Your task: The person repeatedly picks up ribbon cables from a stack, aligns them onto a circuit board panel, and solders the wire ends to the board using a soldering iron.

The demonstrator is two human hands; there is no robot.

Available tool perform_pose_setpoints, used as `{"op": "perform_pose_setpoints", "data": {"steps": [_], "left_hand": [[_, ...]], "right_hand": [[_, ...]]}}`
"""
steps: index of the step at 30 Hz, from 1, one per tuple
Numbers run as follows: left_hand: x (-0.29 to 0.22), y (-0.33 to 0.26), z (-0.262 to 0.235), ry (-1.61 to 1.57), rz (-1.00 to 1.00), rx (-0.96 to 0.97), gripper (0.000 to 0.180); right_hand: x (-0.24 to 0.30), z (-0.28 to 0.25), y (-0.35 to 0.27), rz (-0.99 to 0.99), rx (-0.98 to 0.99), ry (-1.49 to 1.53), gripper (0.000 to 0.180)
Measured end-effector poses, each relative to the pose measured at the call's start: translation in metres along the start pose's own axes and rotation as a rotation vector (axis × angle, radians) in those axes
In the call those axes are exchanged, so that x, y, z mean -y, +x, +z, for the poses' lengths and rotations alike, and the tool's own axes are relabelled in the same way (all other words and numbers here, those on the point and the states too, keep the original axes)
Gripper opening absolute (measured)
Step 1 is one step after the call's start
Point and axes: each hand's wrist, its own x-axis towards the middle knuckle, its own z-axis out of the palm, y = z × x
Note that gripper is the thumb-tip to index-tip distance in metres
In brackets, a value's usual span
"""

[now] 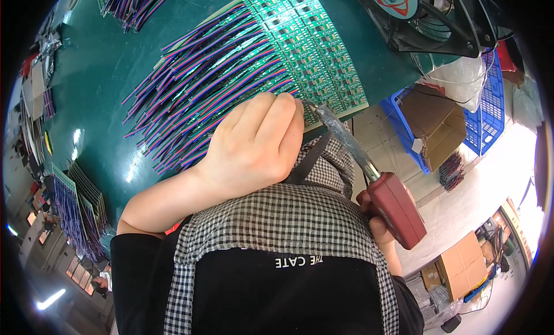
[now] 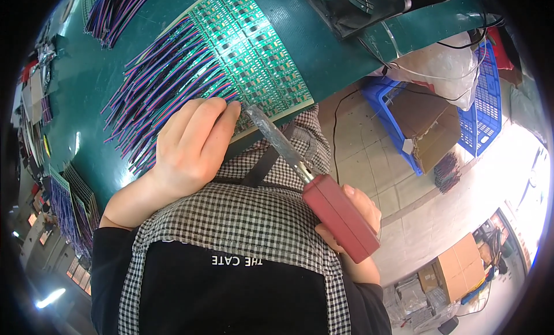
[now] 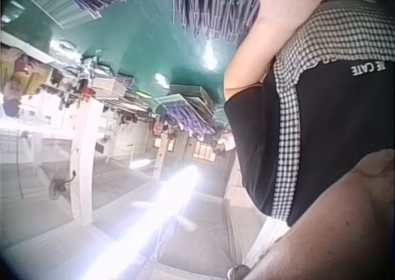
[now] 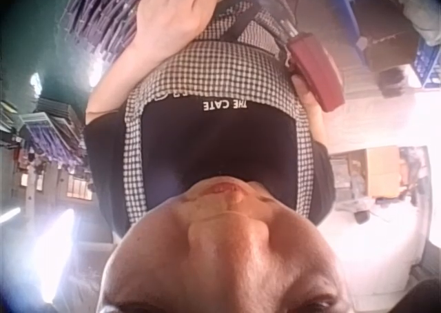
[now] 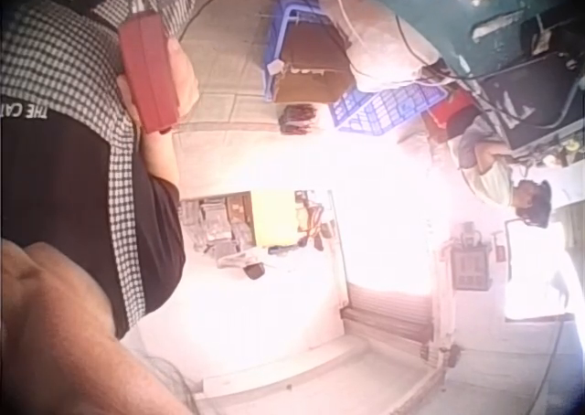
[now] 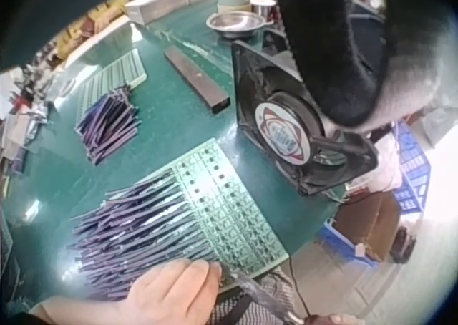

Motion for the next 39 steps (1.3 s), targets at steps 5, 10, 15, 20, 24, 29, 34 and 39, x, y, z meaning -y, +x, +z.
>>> {"op": "perform_pose_setpoints", "data": {"steps": [5,10,15,20,24,29,34,39], "left_hand": [[-0.004,-0.015,0.014,0.006,-0.055,-0.008,0.022],[-0.004,-0.012,0.013,-0.005,-0.064,-0.005,0.022],[-0.001,-0.010,0.013,0.004,-0.039,-0.024,0.024],[-0.008,-0.011,-0.001,0.045,-0.065,0.058,0.029],[0.001,-0.006,-0.009,-0.052,-0.087,0.159,0.023],[0.104,0.019,-0.020,0.139,-0.385,0.036,0.019],[0.171,0.007,-0.002,0.352,-0.451,0.061,0.014],[0.180,0.009,0.002,-0.053,-0.529,-0.036,0.012]], "right_hand": [[0.000,-0.005,-0.018,0.301,0.037,0.190,0.077],[0.000,-0.008,-0.016,0.308,0.135,0.136,0.079],[-0.002,-0.003,-0.023,0.278,0.039,0.171,0.079],[-0.003,-0.009,-0.023,0.430,0.100,0.358,0.080],[0.023,0.007,0.000,0.609,-0.174,0.545,0.076],[0.017,0.010,0.000,0.513,-0.157,0.445,0.076],[0.019,0.013,0.009,0.511,-0.124,0.539,0.076],[0.018,0.009,0.003,0.512,-0.117,0.474,0.076]]}}
